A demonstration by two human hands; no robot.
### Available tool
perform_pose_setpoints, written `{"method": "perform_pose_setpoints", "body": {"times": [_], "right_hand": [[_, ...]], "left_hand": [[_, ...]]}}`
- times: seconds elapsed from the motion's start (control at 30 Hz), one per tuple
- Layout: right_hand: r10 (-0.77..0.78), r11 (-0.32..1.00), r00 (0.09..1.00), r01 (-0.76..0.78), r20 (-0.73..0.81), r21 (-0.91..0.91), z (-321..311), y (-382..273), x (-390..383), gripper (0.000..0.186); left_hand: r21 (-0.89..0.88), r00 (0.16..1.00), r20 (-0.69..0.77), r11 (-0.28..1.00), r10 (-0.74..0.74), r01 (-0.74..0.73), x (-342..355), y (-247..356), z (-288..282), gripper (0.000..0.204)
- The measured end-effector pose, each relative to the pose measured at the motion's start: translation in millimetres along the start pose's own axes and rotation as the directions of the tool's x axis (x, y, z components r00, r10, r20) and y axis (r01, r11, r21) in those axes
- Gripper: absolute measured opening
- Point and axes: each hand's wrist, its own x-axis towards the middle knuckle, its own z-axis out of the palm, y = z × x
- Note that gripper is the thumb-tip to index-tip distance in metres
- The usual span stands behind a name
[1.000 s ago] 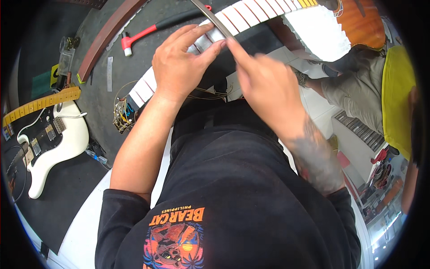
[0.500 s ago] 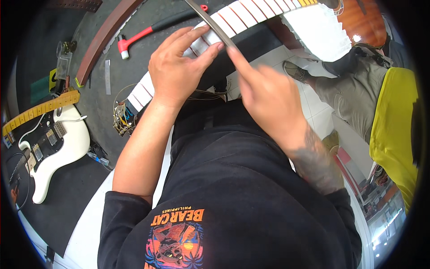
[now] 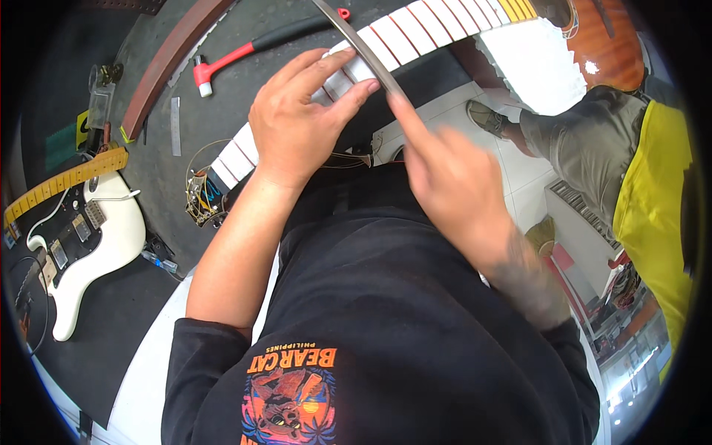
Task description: The person uses a file to smooth the frets on a guitar neck. The tool is moved back and forth along the metal frets while the neck is held steady.
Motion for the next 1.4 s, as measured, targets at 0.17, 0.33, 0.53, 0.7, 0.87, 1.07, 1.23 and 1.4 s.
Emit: {"method": "perform_pose_setpoints", "body": {"times": [0.17,0.33,0.53,0.7,0.87,1.07,1.23,1.4], "right_hand": [[-0.031,0.996,0.991,0.041,-0.131,0.075,3.8,4.2,36.5,0.053],[0.036,0.999,0.996,-0.034,-0.078,0.022,-31.8,17.2,-33.3,0.058],[0.084,0.996,0.996,-0.083,-0.025,0.04,-36.1,28.2,-85.2,0.061],[0.046,0.996,0.999,-0.046,-0.005,0.075,-37.0,28.0,-84.0,0.062],[0.055,0.998,0.998,-0.056,0.025,0.018,-34.6,27.2,-85.2,0.063],[0.067,0.998,0.996,-0.068,0.057,0.0,-31.9,23.6,-82.5,0.062],[0.01,0.995,1.0,-0.008,0.025,-0.095,-9.7,19.0,4.4,0.061],[0.035,0.996,0.999,-0.033,0.02,-0.079,-3.9,11.8,30.9,0.061]], "left_hand": [[-0.003,1.0,0.016,1.0,-0.012,0.012,1.2,0.6,0.7,0.04],[-0.02,0.996,0.06,0.997,-0.072,0.073,2.4,11.3,-5.6,0.056],[0.046,0.992,0.119,0.998,-0.04,0.035,9.4,12.5,-9.0,0.065],[0.114,0.981,0.076,0.976,0.178,-0.186,18.0,13.0,0.8,0.048],[0.079,0.99,0.059,0.988,0.127,-0.131,13.1,10.4,9.5,0.039],[0.067,0.993,0.036,0.991,0.115,-0.117,10.6,10.1,11.6,0.035],[0.043,0.997,0.039,0.996,0.071,-0.073,12.7,13.3,11.9,0.034],[0.086,0.997,0.037,0.994,0.065,-0.068,13.4,11.0,10.2,0.037]]}}
